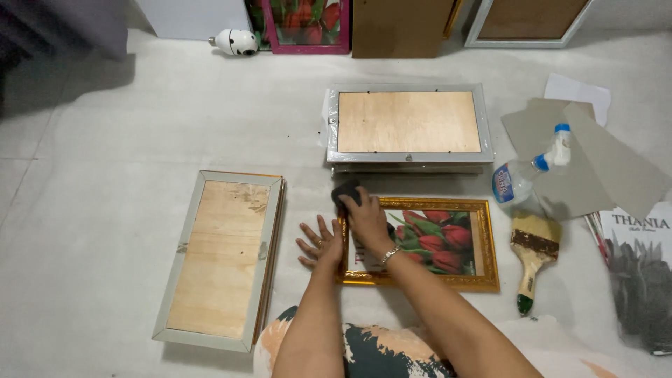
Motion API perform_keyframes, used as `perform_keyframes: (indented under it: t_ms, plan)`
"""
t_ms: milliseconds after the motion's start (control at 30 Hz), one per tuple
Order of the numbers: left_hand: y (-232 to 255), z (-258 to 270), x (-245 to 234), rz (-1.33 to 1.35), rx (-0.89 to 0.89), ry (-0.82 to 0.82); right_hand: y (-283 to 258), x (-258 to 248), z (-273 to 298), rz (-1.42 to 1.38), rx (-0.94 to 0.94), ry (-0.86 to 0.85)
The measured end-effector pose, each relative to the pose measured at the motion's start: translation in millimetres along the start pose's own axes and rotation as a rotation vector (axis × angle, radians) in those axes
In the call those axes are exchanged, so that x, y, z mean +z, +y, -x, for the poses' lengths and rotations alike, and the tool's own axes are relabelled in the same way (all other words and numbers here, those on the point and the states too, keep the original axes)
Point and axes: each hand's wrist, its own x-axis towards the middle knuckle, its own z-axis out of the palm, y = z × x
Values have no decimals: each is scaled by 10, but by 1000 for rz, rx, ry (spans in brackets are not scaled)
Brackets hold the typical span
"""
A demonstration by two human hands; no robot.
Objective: Cleaning and dusting picture frames and glass using a brush, spray, and cloth.
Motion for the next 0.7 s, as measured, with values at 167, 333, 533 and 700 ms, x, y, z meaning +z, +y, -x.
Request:
perform_keyframes:
  t_ms: [167, 333, 533, 700]
  plan:
    - [-7, 20, -12, -10, 0, -9, 170, 57, 157, 141, -73, 53]
    - [-31, 15, 15, -14, 5, 8, 1205, -197, 530, 216, 252, -5]
    - [-72, -40, 52, -5, 20, 17, 2264, -611, 1178, 178, 683, 135]
    - [-122, -224, 150, -16, 8, 39, 1921, -236, 1026, 63, 777, 159]
